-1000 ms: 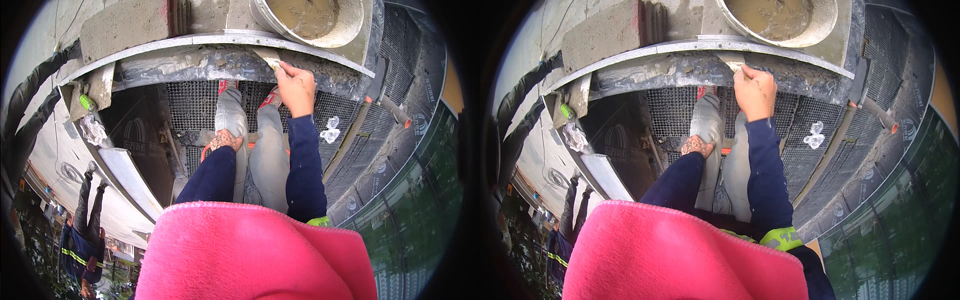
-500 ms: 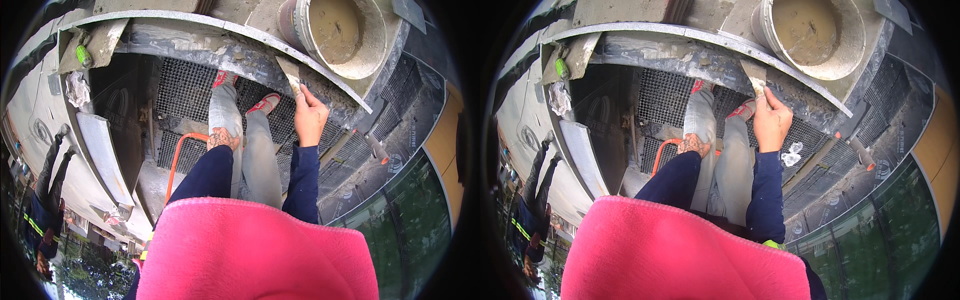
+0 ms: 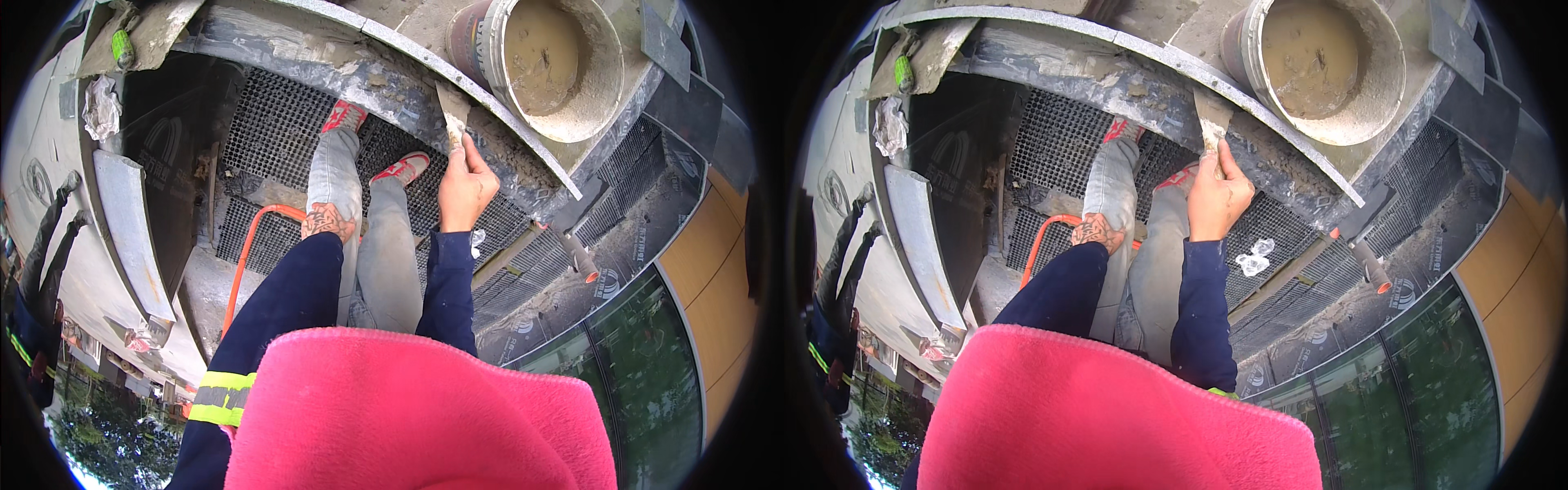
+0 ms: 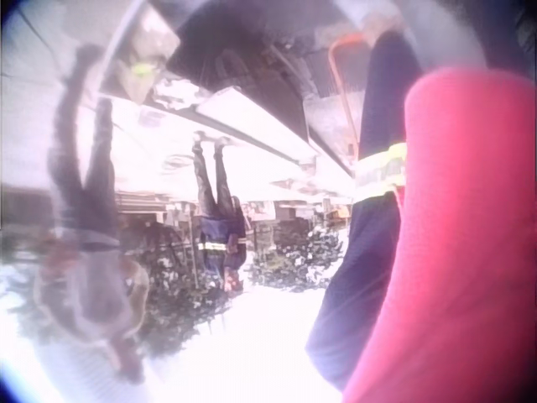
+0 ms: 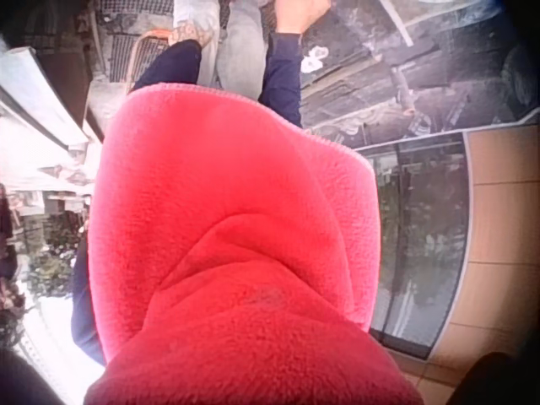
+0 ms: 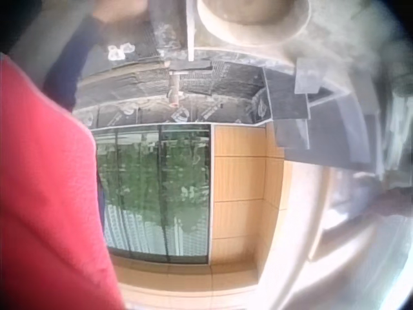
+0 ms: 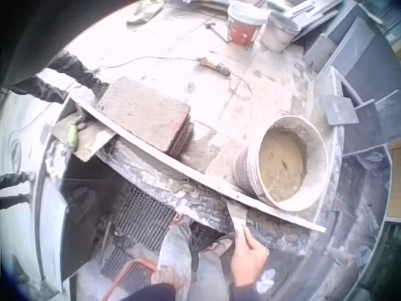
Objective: The person scoops cement from a bucket using a trowel and applies it to a curved metal frame. They use a smaller tool to smooth and spread the cement along the frame's edge.
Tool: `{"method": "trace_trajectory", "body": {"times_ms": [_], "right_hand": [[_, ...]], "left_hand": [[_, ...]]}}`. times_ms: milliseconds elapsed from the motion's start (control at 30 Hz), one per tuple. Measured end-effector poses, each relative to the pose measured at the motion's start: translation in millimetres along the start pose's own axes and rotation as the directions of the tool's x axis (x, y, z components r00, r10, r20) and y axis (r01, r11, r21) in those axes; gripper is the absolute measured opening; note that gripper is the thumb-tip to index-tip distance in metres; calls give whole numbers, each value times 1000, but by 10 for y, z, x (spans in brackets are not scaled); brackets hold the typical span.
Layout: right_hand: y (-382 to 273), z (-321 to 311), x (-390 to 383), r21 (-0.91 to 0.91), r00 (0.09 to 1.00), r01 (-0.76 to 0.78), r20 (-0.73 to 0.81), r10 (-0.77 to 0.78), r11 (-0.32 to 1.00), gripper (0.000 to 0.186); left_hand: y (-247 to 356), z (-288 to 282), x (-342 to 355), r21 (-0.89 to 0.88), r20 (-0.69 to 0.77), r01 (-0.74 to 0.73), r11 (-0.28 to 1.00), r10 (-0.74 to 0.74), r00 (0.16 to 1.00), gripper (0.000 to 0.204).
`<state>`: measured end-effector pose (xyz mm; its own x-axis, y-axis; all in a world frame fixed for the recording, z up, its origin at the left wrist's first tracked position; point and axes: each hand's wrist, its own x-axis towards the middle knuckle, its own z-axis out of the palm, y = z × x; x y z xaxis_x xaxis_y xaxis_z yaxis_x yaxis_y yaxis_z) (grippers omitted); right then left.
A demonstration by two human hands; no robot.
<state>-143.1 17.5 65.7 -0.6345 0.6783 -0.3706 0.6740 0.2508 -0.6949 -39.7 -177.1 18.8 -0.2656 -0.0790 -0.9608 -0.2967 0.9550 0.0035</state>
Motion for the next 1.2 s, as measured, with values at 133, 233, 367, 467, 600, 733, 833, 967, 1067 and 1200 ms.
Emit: {"method": "trace_trajectory", "body": {"times_ms": [133, 233, 367, 467, 600, 733, 833, 967, 1067, 1200], "right_hand": [[59, 66, 341, -156, 999, -19, 31, 24, 988, 33], [-256, -172, 162, -81, 971, -181, 141, 191, 980, 33], [-205, 112, 405, -167, 992, -67, 92, 83, 984, 34], [-186, -32, 464, -204, 985, -73, 141, 103, 976, 33], [-296, -139, 170, -88, 964, -161, 200, 175, 983, 34], [-15, 208, 430, -55, 996, -68, 61, 72, 996, 33], [-49, 163, -53, -3, 997, -2, 76, 2, 1000, 34], [253, 215, -706, 139, 993, 21, 111, -37, 990, 40], [722, 360, -804, -37, 952, 276, 148, -268, 960, 46], [712, 661, -459, -153, 925, 337, 238, -296, 929, 45]], "left_hand": [[-23, 128, 105, 3, 3, 4, 1000, -4, 1000, 70], [-136, 263, 58, -8, -45, 40, 999, -40, 998, 68], [-121, 247, 90, -15, -58, -48, 999, 47, 997, 69], [-31, 96, 94, -49, -25, -19, 999, 18, 1000, 68], [-141, 226, -1, -45, -86, -18, 999, 14, 996, 66], [-20, 152, 181, -1, -106, -105, 994, 104, 989, 67], [-166, 222, 96, -44, -106, -40, 998, 36, 994, 66], [-106, 47, 25, -66, -27, -75, 995, 74, 997, 66], [-175, 101, 41, -58, -63, -120, 991, 116, 991, 67], [-100, 179, 129, -8, -78, 15, 1000, -16, 997, 66]]}}
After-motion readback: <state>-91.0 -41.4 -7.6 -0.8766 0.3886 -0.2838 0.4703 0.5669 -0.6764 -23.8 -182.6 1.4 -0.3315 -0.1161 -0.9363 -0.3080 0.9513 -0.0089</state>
